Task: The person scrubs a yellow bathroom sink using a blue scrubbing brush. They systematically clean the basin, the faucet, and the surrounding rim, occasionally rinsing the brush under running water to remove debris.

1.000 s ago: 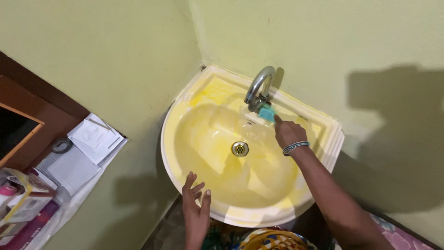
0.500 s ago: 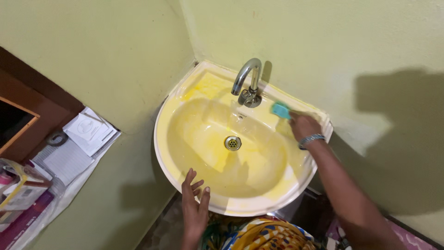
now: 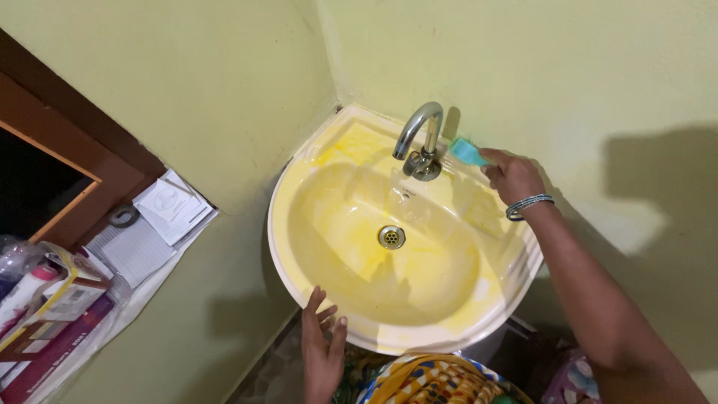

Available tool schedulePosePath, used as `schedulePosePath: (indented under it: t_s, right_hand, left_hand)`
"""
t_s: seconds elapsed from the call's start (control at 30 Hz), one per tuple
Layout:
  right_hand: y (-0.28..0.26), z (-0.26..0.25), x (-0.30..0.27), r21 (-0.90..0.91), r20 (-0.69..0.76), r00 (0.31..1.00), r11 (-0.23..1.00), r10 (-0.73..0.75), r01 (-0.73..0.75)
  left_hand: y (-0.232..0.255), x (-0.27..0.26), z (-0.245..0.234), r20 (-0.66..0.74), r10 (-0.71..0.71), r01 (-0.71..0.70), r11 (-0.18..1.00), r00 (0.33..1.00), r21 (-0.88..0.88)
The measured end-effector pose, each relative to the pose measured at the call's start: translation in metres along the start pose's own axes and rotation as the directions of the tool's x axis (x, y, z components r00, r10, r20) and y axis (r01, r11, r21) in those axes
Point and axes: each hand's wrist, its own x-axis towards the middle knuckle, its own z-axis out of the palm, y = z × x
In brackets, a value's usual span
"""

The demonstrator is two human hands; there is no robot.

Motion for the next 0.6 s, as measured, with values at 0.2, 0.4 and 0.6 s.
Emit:
schedulePosePath:
  t_s: [0.2, 0.4, 0.6]
  right_hand:
    - [-0.011, 0.054, 0.029, -0.031, -0.142, 0.985, 0.995, -0.097, 0.093]
    - [-0.009, 0.041, 0.027, -0.087, -0.098, 0.988, 0.990, -0.123, 0.114]
    - [0.006, -0.004, -0.029, -0.221, 0.035, 0.997, 0.974, 0.062, -0.053]
  left_hand:
    - [0.011, 0.009, 0.008, 0.043, -0.030, 0.028, 0.999, 0.999, 0.036]
    - [0.033, 0.020, 0.025, 0.104, 0.027, -0.034, 0.997, 0.994, 0.069]
    - [0.011, 0.018, 0.025, 0.060, -0.010, 0.006, 0.998, 0.998, 0.058]
